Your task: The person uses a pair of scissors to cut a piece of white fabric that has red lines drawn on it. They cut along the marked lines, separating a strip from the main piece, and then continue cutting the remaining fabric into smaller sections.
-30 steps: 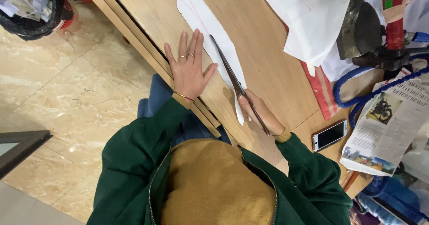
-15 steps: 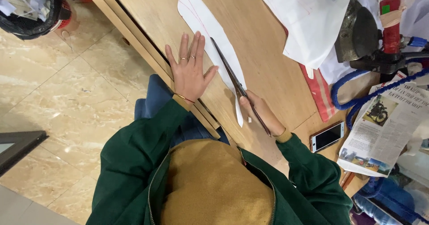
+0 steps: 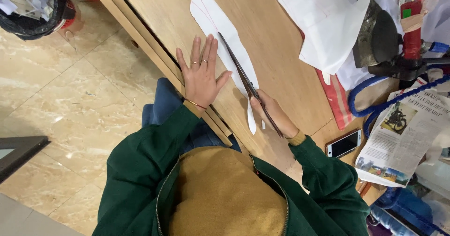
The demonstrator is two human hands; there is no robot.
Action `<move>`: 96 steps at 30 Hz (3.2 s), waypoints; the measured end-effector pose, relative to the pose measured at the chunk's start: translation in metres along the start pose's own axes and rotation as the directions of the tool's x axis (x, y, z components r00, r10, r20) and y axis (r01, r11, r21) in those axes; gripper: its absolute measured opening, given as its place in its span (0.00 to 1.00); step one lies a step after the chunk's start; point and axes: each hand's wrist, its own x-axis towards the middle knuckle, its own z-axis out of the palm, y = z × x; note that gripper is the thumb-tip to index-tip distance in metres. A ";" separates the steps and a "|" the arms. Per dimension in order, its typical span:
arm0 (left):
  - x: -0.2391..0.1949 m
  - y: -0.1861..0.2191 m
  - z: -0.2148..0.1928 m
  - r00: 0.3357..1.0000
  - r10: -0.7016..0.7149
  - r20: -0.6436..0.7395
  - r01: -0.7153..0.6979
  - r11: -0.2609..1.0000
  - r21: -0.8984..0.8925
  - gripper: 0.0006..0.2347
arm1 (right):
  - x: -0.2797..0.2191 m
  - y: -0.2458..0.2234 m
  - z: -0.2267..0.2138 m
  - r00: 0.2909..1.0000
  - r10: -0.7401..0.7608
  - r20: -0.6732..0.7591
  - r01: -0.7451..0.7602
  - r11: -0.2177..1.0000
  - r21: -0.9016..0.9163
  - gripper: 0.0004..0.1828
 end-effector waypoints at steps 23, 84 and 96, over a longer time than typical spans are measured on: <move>0.051 -0.030 -0.061 0.961 -0.135 0.241 0.129 0.991 0.042 0.32 | -0.005 -0.011 -0.003 0.999 0.010 0.043 -0.005 0.993 -0.115 0.38; 0.052 -0.042 -0.033 0.994 -0.100 0.053 0.097 0.994 0.048 0.35 | 0.042 -0.043 -0.035 0.979 -0.091 0.182 0.100 0.994 -0.042 0.26; 0.052 -0.040 -0.040 0.986 -0.119 0.116 0.115 0.992 0.042 0.35 | 0.052 -0.049 -0.037 0.983 -0.096 0.158 0.117 0.984 -0.131 0.27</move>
